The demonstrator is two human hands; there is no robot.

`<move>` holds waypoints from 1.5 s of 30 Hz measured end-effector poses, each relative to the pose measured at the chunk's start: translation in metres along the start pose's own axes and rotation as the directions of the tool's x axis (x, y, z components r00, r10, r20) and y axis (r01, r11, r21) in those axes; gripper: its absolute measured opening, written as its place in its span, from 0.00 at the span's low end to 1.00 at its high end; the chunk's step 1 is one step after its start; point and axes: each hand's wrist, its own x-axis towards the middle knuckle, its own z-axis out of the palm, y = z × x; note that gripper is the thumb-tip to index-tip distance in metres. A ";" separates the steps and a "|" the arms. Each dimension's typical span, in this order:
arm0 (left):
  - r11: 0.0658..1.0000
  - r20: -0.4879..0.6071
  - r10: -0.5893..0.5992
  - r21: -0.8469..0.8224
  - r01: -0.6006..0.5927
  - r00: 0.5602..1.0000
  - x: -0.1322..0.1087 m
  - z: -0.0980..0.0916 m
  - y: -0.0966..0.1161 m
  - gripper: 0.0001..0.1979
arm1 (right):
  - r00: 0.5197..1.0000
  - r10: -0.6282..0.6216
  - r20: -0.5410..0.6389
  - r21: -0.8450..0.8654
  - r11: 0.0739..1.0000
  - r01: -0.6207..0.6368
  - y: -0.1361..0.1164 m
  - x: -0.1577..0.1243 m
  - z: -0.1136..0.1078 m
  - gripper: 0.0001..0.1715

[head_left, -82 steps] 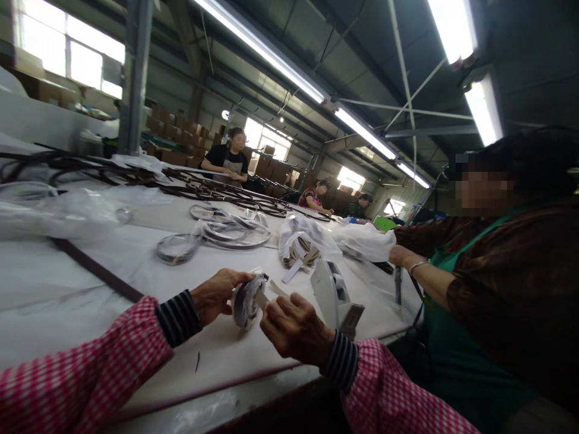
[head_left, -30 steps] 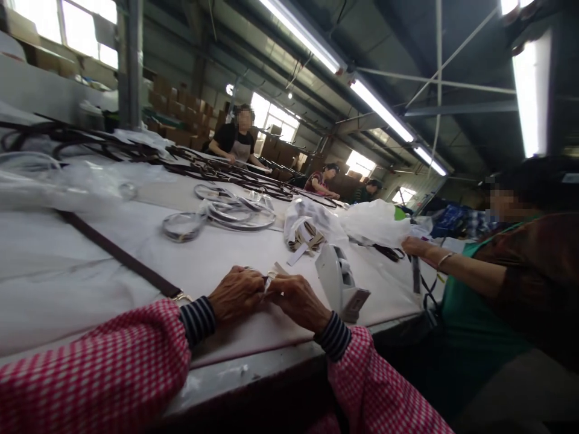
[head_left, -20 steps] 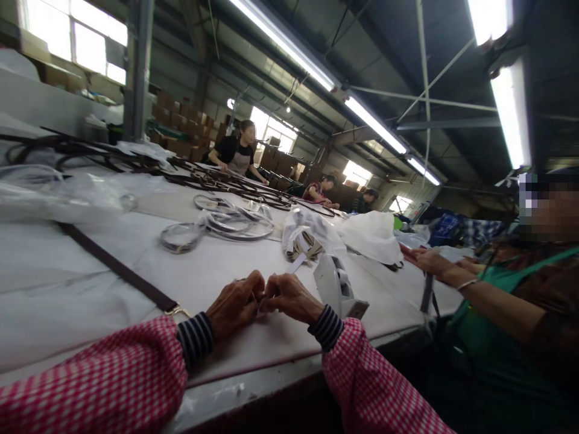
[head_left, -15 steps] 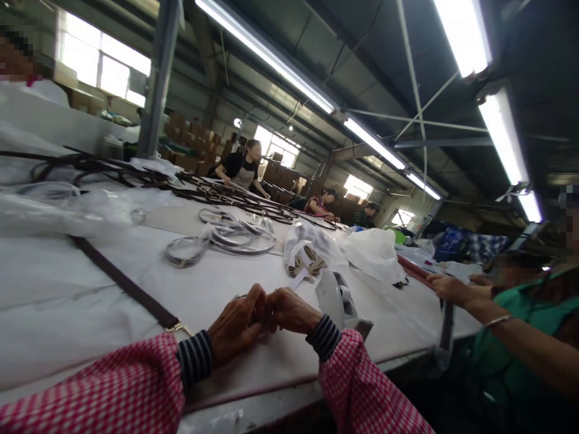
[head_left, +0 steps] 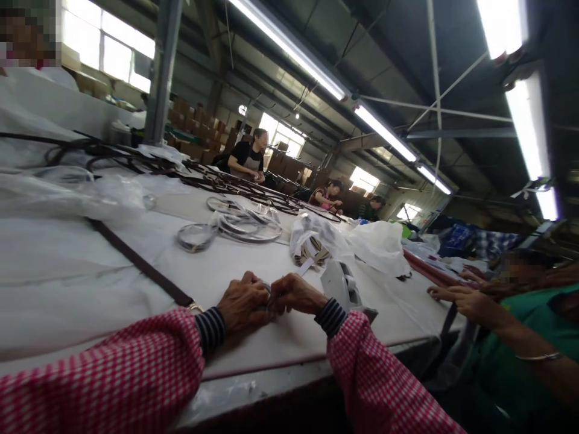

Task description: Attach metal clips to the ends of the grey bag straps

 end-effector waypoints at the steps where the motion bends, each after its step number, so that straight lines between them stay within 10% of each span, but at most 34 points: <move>1: 1.000 -0.001 -0.001 -0.025 0.001 1.000 -0.001 0.000 0.001 0.09 | 1.000 0.008 0.024 -0.008 1.000 -0.007 -0.002 0.000 -0.002 0.10; 16: 0.997 -0.009 0.007 -0.074 -0.007 1.000 0.000 0.007 -0.004 0.11 | 0.992 0.017 0.128 -0.548 0.834 0.057 -0.043 0.003 -0.002 0.08; 25: 0.992 -0.009 0.069 0.106 -0.068 0.998 -0.001 0.013 -0.005 0.10 | 0.898 -0.440 -0.019 -0.944 0.303 0.129 -0.011 -0.030 0.049 0.09; 35: 0.995 -0.006 0.079 -0.057 -0.079 0.997 0.003 0.005 -0.011 0.11 | 0.905 -0.328 -0.269 -0.745 0.667 0.020 0.005 -0.062 0.077 0.18; 45: 0.990 0.067 0.138 -0.018 -0.137 0.988 0.000 -0.006 -0.007 0.10 | 0.899 -0.275 -0.341 -0.623 0.783 0.003 0.009 -0.070 0.084 0.26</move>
